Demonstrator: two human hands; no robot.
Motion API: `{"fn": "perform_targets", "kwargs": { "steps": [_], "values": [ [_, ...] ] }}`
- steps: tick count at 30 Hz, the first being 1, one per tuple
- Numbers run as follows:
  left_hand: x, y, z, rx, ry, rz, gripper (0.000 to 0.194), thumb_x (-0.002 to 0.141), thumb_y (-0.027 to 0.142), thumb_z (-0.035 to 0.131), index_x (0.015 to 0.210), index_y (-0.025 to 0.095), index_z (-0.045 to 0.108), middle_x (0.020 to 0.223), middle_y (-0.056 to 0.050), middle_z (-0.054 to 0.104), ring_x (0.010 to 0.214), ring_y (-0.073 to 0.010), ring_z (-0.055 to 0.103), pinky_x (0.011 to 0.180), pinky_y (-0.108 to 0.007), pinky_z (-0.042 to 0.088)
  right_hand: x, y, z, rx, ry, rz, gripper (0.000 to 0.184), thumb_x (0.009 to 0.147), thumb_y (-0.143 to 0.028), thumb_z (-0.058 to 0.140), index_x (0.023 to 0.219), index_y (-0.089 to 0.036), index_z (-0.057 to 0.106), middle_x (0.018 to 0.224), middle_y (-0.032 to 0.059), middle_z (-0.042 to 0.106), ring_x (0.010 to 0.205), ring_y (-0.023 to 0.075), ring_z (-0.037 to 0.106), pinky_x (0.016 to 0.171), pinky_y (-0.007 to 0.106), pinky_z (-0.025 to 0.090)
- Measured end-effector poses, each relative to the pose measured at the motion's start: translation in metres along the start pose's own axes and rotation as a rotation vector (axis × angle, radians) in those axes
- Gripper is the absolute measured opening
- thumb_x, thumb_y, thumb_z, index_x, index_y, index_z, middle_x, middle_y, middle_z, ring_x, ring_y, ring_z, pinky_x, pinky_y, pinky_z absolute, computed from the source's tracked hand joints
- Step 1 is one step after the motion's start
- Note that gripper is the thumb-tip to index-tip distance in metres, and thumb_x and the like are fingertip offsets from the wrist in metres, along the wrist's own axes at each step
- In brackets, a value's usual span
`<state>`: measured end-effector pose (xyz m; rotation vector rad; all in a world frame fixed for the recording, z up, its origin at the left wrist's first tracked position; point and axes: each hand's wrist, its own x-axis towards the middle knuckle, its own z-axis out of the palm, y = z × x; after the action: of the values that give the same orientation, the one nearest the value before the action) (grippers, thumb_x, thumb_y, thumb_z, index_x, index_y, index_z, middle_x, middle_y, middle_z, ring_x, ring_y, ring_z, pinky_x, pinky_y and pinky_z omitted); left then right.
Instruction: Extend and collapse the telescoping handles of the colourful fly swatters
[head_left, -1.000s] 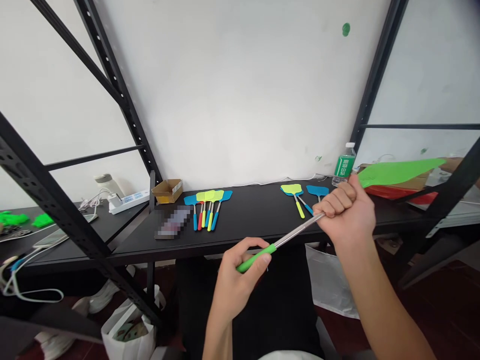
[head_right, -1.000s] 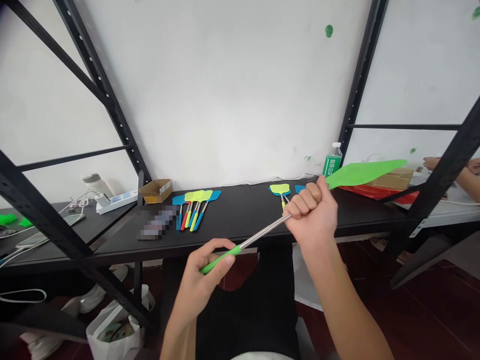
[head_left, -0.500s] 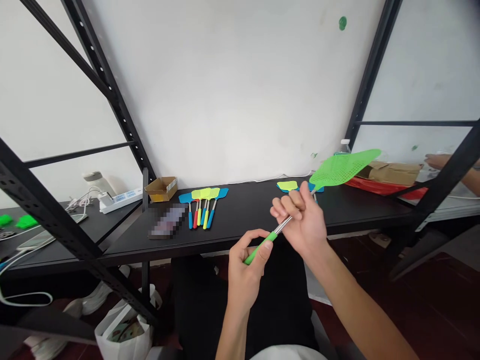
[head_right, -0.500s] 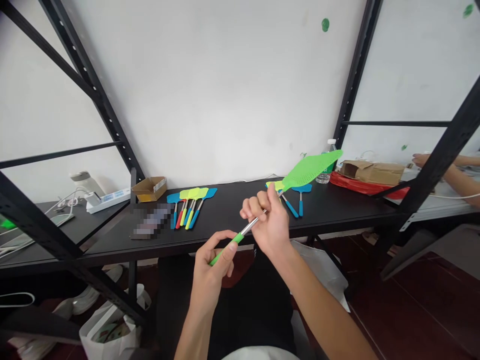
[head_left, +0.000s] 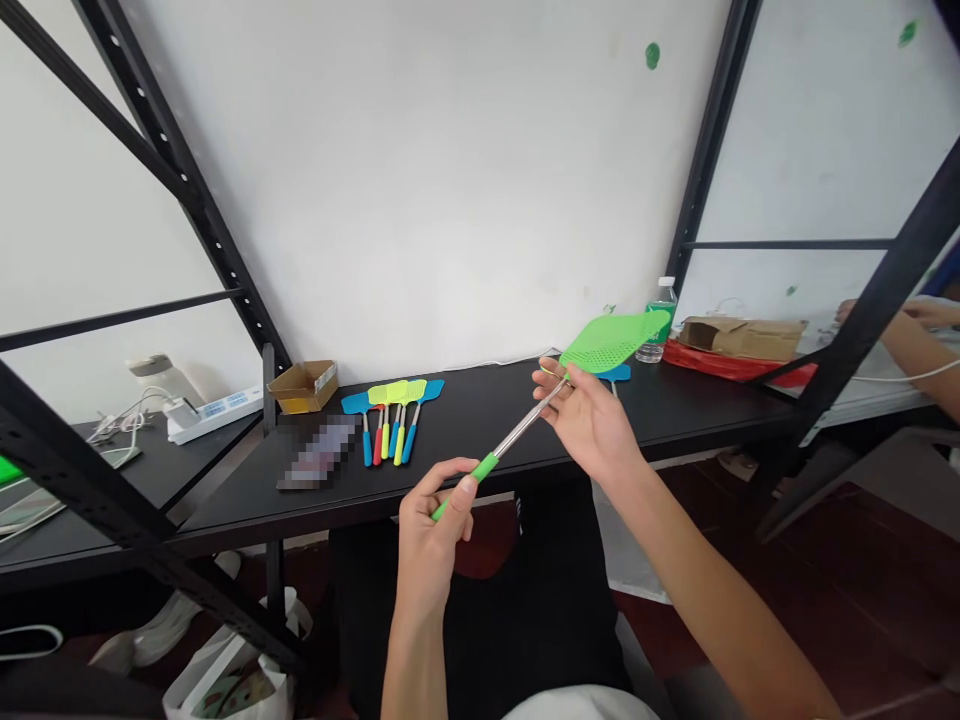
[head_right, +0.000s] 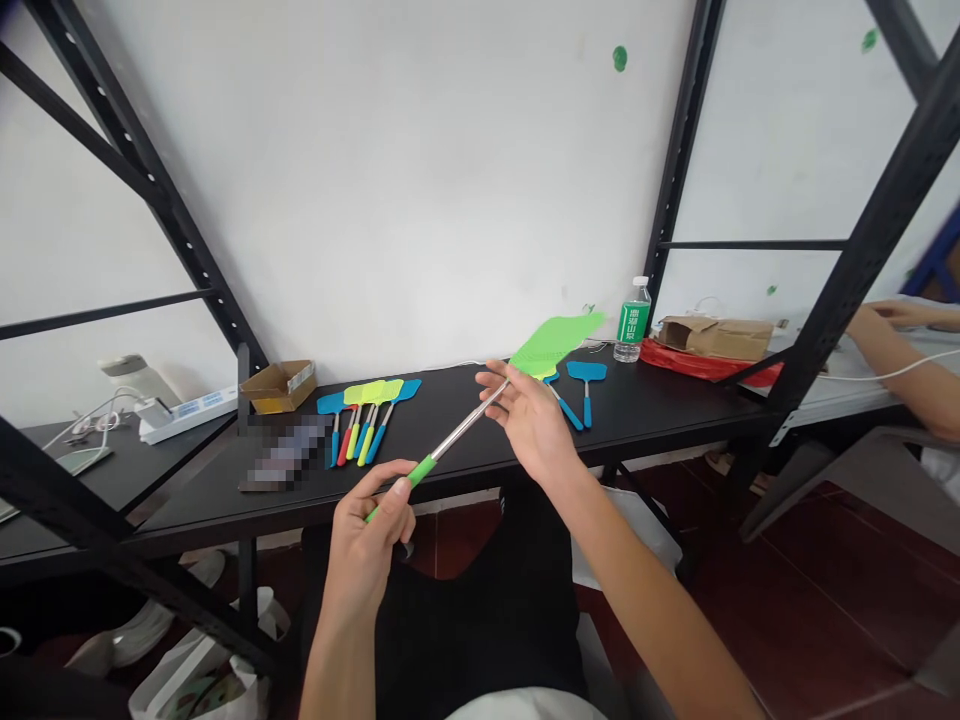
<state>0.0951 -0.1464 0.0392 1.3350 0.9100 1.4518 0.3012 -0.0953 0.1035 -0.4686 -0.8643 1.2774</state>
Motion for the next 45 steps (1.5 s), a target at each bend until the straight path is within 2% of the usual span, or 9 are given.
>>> {"fn": "perform_targets", "kwargs": {
  "steps": [6, 9, 13, 17, 24, 27, 32, 37, 45],
  "values": [
    [-0.005, 0.006, 0.003, 0.099, -0.082, 0.062, 0.033, 0.09, 0.045, 0.064, 0.108, 0.018, 0.067, 0.054, 0.005, 0.038, 0.052, -0.0089, 0.034, 0.049, -0.021, 0.026, 0.005, -0.011, -0.012, -0.175, -0.008, -0.223, 0.055, 0.078, -0.043, 0.075, 0.128, -0.029, 0.056, 0.125, 0.0072, 0.069, 0.099, 0.0202, 0.065, 0.076, 0.03, 0.051],
    [-0.005, 0.005, 0.001, 0.114, -0.098, 0.093, 0.032, 0.091, 0.044, 0.063, 0.109, 0.018, 0.066, 0.056, 0.005, 0.04, 0.053, -0.0089, 0.034, 0.049, -0.021, 0.026, 0.003, -0.021, -0.015, -0.29, -0.042, -0.312, 0.055, 0.078, -0.043, 0.075, 0.128, -0.031, 0.055, 0.136, 0.0071, 0.063, 0.109, 0.0241, 0.064, 0.079, 0.034, 0.053],
    [-0.002, 0.001, -0.017, 0.145, -0.04, 0.146, 0.03, 0.09, 0.041, 0.064, 0.109, 0.018, 0.066, 0.059, 0.004, 0.044, 0.056, -0.0096, 0.039, 0.051, -0.021, 0.03, -0.002, -0.046, -0.026, -0.334, -0.053, -0.403, 0.055, 0.085, -0.058, 0.059, 0.132, -0.03, 0.055, 0.142, 0.008, 0.057, 0.125, 0.0308, 0.058, 0.088, 0.045, 0.055],
    [-0.001, 0.0, -0.039, 0.158, -0.061, 0.165, 0.028, 0.09, 0.04, 0.065, 0.105, 0.017, 0.069, 0.059, 0.002, 0.047, 0.055, -0.0101, 0.04, 0.05, -0.021, 0.03, -0.005, -0.073, -0.048, -0.521, -0.001, -0.45, 0.06, 0.087, -0.064, 0.052, 0.14, -0.035, 0.05, 0.14, 0.0069, 0.06, 0.13, 0.0333, 0.054, 0.101, 0.054, 0.049],
    [-0.004, 0.003, -0.051, 0.224, -0.086, 0.179, 0.026, 0.089, 0.039, 0.065, 0.099, 0.016, 0.073, 0.058, 0.002, 0.047, 0.053, -0.0088, 0.039, 0.05, -0.022, 0.028, -0.005, -0.091, -0.072, -0.893, -0.082, -0.244, 0.052, 0.091, -0.058, 0.052, 0.137, -0.034, 0.055, 0.143, 0.0074, 0.058, 0.126, 0.0333, 0.059, 0.095, 0.047, 0.056],
    [-0.005, 0.003, -0.054, 0.233, -0.079, 0.175, 0.026, 0.089, 0.039, 0.065, 0.099, 0.016, 0.074, 0.057, 0.002, 0.048, 0.05, -0.0071, 0.035, 0.048, -0.022, 0.027, -0.005, -0.091, -0.078, -0.908, -0.079, -0.141, 0.052, 0.09, -0.054, 0.058, 0.137, -0.031, 0.056, 0.141, 0.0097, 0.06, 0.122, 0.0315, 0.062, 0.091, 0.042, 0.058],
    [-0.006, 0.004, -0.056, 0.249, -0.122, 0.189, 0.024, 0.089, 0.038, 0.065, 0.1, 0.018, 0.074, 0.059, 0.001, 0.052, 0.052, -0.0078, 0.038, 0.05, -0.022, 0.028, -0.008, -0.087, -0.082, -0.781, -0.22, 0.133, 0.054, 0.087, -0.045, 0.068, 0.135, -0.022, 0.059, 0.108, 0.0129, 0.073, 0.092, 0.0274, 0.073, 0.072, 0.036, 0.062],
    [-0.005, 0.002, -0.052, 0.212, -0.171, 0.142, 0.025, 0.092, 0.037, 0.063, 0.105, 0.018, 0.072, 0.059, 0.001, 0.051, 0.056, -0.0097, 0.042, 0.053, -0.023, 0.032, -0.01, -0.081, -0.082, -0.682, -0.216, 0.093, 0.052, 0.083, -0.037, 0.074, 0.131, -0.021, 0.059, 0.083, 0.005, 0.069, 0.054, 0.0151, 0.064, 0.035, 0.02, 0.046],
    [-0.004, -0.009, -0.048, 0.082, -0.192, 0.063, 0.029, 0.095, 0.039, 0.057, 0.112, 0.018, 0.069, 0.052, 0.005, 0.041, 0.049, -0.0079, 0.031, 0.052, -0.024, 0.034, -0.009, -0.068, -0.069, -0.62, -0.278, 0.054, 0.04, 0.082, -0.036, 0.075, 0.117, -0.02, 0.062, 0.076, 0.0024, 0.064, 0.049, 0.0121, 0.058, 0.032, 0.018, 0.045]
  ]
}}
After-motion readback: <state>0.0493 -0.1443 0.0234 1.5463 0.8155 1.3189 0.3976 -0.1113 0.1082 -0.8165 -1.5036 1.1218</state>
